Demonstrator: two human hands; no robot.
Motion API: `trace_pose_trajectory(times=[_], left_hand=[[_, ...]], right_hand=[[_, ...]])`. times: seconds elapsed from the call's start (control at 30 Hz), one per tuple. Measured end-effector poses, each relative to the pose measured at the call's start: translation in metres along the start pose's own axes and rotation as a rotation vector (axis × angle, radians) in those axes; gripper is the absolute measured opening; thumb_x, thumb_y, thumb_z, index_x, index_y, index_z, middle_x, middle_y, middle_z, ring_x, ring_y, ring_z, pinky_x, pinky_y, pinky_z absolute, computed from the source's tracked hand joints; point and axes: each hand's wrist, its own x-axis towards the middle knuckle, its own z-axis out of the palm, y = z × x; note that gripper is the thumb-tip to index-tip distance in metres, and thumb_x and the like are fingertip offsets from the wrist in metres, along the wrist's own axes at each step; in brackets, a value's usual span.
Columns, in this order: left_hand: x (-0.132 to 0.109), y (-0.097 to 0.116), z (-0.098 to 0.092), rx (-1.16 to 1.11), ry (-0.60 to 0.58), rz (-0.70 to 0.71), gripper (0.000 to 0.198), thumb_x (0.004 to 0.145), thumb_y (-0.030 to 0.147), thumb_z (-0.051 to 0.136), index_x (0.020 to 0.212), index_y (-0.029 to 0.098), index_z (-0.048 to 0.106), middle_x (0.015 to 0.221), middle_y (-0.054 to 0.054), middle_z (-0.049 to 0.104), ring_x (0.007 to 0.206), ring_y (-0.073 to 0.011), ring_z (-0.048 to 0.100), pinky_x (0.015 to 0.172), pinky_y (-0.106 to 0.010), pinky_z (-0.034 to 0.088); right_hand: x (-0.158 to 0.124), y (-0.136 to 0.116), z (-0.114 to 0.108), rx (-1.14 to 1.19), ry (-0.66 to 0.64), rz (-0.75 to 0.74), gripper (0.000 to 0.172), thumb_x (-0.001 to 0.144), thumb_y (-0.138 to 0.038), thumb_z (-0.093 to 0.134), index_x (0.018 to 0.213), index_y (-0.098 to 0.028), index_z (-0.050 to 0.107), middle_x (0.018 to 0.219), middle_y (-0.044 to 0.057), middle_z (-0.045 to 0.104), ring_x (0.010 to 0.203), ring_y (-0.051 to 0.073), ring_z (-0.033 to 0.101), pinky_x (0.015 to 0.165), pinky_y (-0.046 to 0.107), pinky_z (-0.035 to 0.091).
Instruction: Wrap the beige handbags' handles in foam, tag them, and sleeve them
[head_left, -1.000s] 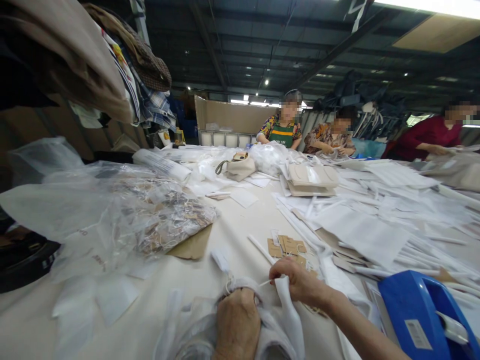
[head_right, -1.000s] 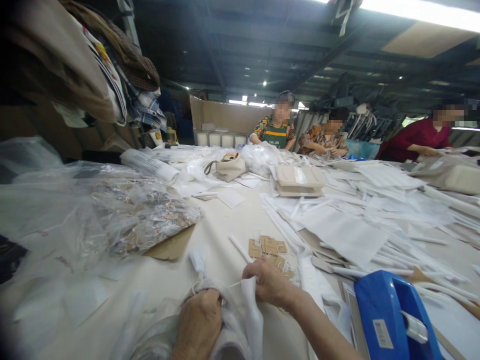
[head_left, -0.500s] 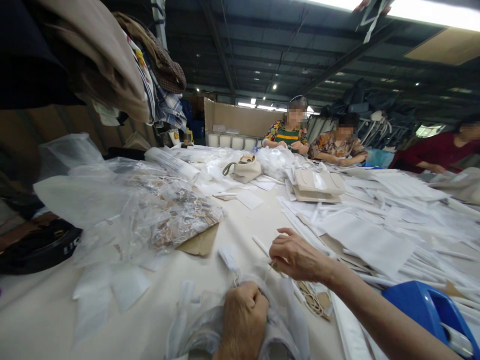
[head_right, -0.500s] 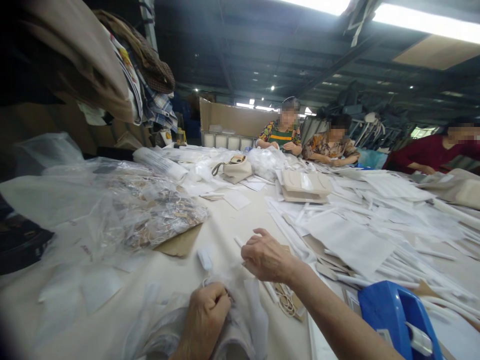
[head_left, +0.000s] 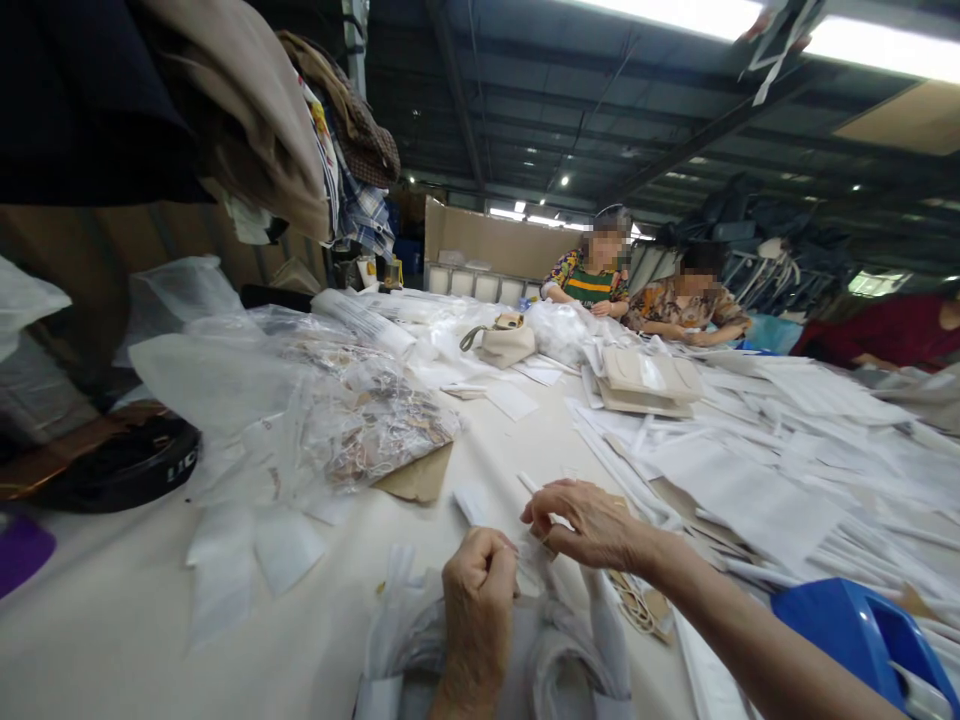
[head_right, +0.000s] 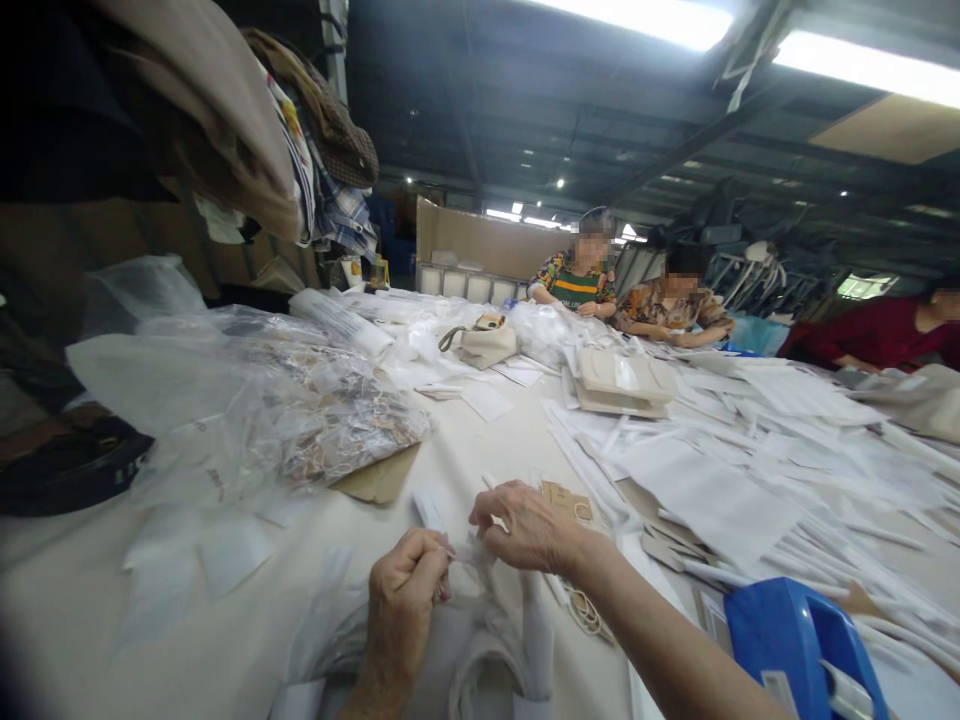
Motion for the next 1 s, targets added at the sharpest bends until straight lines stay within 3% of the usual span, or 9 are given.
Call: trace_pose_trajectory(times=[0.13,0.3,0.43,0.57,0.77,1.0], left_hand=[[0.002,0.006,-0.001,-0.063,0.034,-0.11,0.017,0.064,0.032,0.042,0.061,0.019,0.053,0.047,0.004,0.047,0.042,-0.0107,0.041,0.047,-0.024,0.034],[0.004,0.007,-0.002,-0.242,-0.038,-0.245,0.024,0.063,0.033,0.044,0.072,0.016,0.057,0.042,0.005,0.049,0.041,-0.0106,0.039,0.045,-0.023,0.032],[0.004,0.007,-0.003,-0.293,-0.02,-0.238,0.019,0.063,0.031,0.045,0.069,0.016,0.055,0.044,0.006,0.046,0.044,-0.01,0.04,0.045,-0.022,0.033],[0.005,0.003,-0.002,-0.271,0.007,-0.232,0.018,0.063,0.031,0.045,0.069,0.017,0.055,0.045,0.006,0.045,0.045,-0.0104,0.041,0.043,-0.022,0.032],[0.008,-0.003,0.0,-0.255,0.035,-0.242,0.016,0.064,0.033,0.047,0.066,0.018,0.055,0.046,0.006,0.045,0.044,-0.011,0.042,0.042,-0.023,0.033],[0.008,-0.005,0.001,-0.223,0.043,-0.215,0.015,0.066,0.031,0.048,0.062,0.018,0.056,0.046,0.005,0.046,0.044,-0.0112,0.042,0.043,-0.023,0.033]], right_hand=[[0.0,0.003,0.004,0.045,-0.032,0.108,0.02,0.065,-0.011,0.043,0.072,-0.02,0.061,0.074,0.002,0.066,0.072,0.018,0.059,0.066,0.026,0.04],[-0.001,0.005,0.013,0.074,-0.023,0.139,0.017,0.065,-0.014,0.044,0.074,-0.019,0.058,0.067,0.001,0.06,0.067,0.016,0.054,0.062,0.025,0.038],[-0.002,-0.001,0.016,0.097,-0.023,0.098,0.023,0.071,-0.014,0.046,0.085,-0.019,0.063,0.062,-0.001,0.057,0.058,0.013,0.051,0.058,0.023,0.036],[-0.003,-0.009,0.015,0.095,-0.042,-0.031,0.023,0.078,-0.019,0.051,0.094,-0.021,0.067,0.072,0.001,0.064,0.067,0.015,0.057,0.066,0.024,0.039],[-0.002,-0.009,0.022,0.046,-0.01,-0.104,0.016,0.077,-0.017,0.052,0.084,-0.018,0.066,0.073,0.003,0.064,0.064,0.015,0.058,0.062,0.023,0.04],[0.0,-0.008,0.031,0.018,0.001,-0.116,0.02,0.072,-0.008,0.048,0.081,-0.015,0.065,0.074,0.006,0.065,0.067,0.016,0.059,0.064,0.024,0.041]])
